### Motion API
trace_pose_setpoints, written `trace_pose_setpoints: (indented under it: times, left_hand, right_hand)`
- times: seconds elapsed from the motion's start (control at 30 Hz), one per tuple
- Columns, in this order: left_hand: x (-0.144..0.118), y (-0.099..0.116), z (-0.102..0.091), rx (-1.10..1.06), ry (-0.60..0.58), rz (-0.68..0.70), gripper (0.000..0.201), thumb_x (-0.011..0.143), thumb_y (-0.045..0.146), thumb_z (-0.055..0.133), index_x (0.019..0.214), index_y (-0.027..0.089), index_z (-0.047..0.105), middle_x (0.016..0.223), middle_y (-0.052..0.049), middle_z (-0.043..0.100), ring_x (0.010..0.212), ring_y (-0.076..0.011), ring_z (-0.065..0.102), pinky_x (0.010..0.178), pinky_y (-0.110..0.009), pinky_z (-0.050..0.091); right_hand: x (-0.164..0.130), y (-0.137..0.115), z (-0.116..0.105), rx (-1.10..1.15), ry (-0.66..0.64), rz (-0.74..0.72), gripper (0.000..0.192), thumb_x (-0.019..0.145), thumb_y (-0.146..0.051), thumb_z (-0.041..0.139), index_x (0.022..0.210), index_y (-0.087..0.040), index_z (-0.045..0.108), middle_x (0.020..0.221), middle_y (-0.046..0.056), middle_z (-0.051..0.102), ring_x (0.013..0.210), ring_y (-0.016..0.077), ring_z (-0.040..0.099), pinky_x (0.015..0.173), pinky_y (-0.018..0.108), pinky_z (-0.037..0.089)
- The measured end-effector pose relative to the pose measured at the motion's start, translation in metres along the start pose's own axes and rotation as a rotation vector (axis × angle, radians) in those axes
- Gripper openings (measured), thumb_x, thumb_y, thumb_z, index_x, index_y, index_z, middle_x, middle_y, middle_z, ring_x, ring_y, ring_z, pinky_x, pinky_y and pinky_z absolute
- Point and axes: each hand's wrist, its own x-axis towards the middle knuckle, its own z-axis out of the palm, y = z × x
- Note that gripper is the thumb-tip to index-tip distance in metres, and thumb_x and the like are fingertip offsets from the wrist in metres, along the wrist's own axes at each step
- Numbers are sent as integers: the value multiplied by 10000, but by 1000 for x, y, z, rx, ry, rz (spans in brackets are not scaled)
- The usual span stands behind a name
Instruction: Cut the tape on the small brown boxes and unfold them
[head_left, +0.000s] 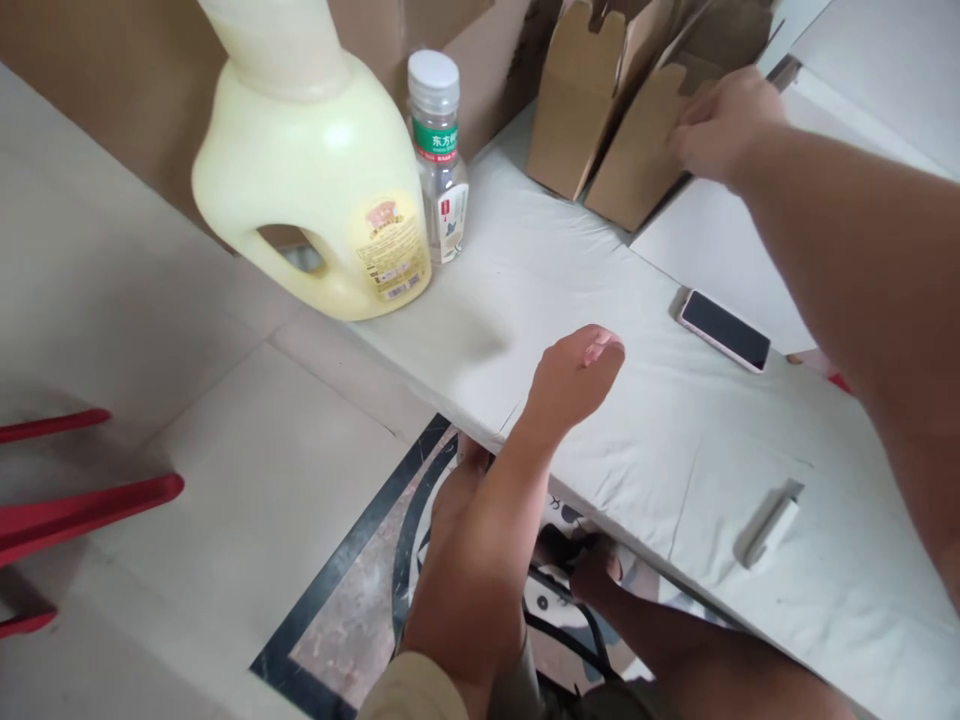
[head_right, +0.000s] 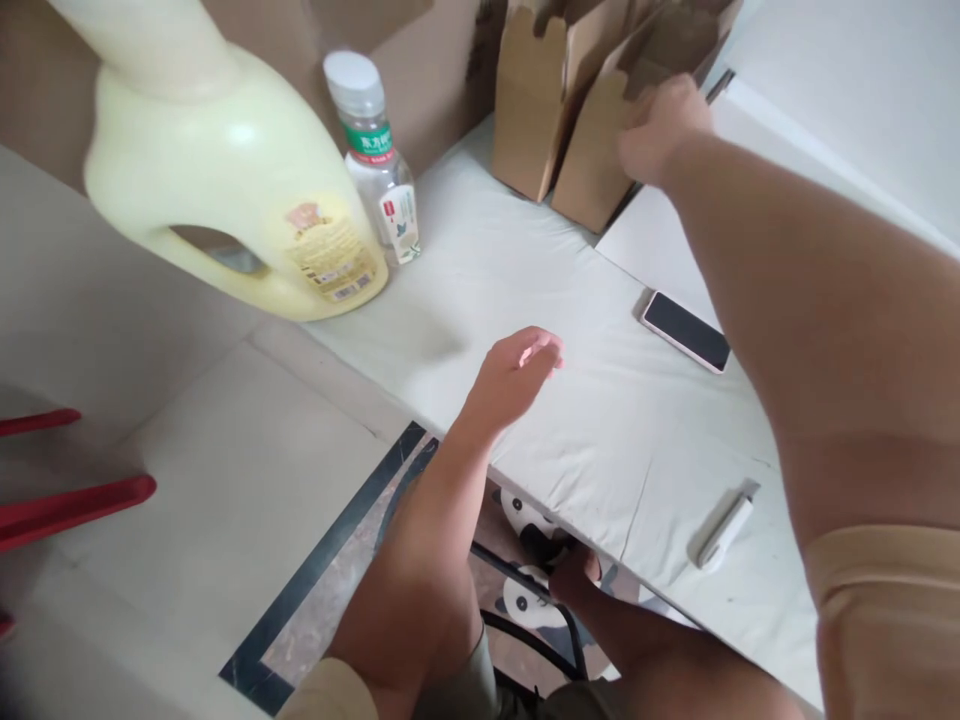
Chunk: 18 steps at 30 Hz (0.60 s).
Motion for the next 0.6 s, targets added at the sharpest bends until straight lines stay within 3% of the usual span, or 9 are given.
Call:
trace_pose_setpoints:
  times: [0.1,0.23,0.37,0.43,0.5,0.57,0.6]
  left_hand:
    - [-1,0,0,-36,74,0,130,925,282,573,844,219,653,845,-6,701,795,-145,621,830,-323,481]
    - [0,0,6,-101,274,97,108,919,204,590,816,215,619,790,4,669,775,-137,608,789,-299,484]
    - [6,-8,11,-80,649,284,82,905,170,650,948,222,605,1008,-29,669,1030,-174,646,927,-315,515]
    - [8,-12,13,-101,738,351,153,918,219,666,1058,228,605,1170,-54,656,1210,-198,622,1077,-351,494]
    - [9,-15,17,-143,679,338,195,950,301,651,1130,237,613,1277,-66,653,1318,-220,595,1184,-395,448]
    - [7,-16,23,-195,507,285,274,963,423,638,1170,245,636,1314,-72,677,1336,-251,609,1194,-433,459]
    - [6,-16,27,-215,394,277,337,958,502,630,1173,243,654,1305,-76,697,1327,-272,624,1169,-448,487]
  right_hand:
    - [-24,-17,-7,-60,-85,137,482,811,-342,508,555,46,639,862,110,750,1008,230,725,688,352,437]
    - [-88,-34,-26,-11,-101,73,484,856,-325,427,840,6,780,1017,10,778,1157,169,669,846,359,465]
    - [-191,-22,-61,98,95,-187,254,897,-144,588,687,-131,729,846,27,780,937,125,714,865,337,525]
    - [-251,-7,-80,109,231,-199,259,882,-124,591,644,-174,681,820,51,772,848,152,728,776,354,537]
    - [-310,9,-96,72,396,-57,240,879,-177,620,648,-216,672,802,65,740,837,200,718,734,402,527]
    - [-363,22,-103,81,556,85,135,861,-330,700,750,-254,713,984,121,732,920,264,696,694,440,526]
    - [-386,26,-103,137,575,156,159,864,-431,713,831,-277,736,1074,143,716,962,288,686,683,453,533]
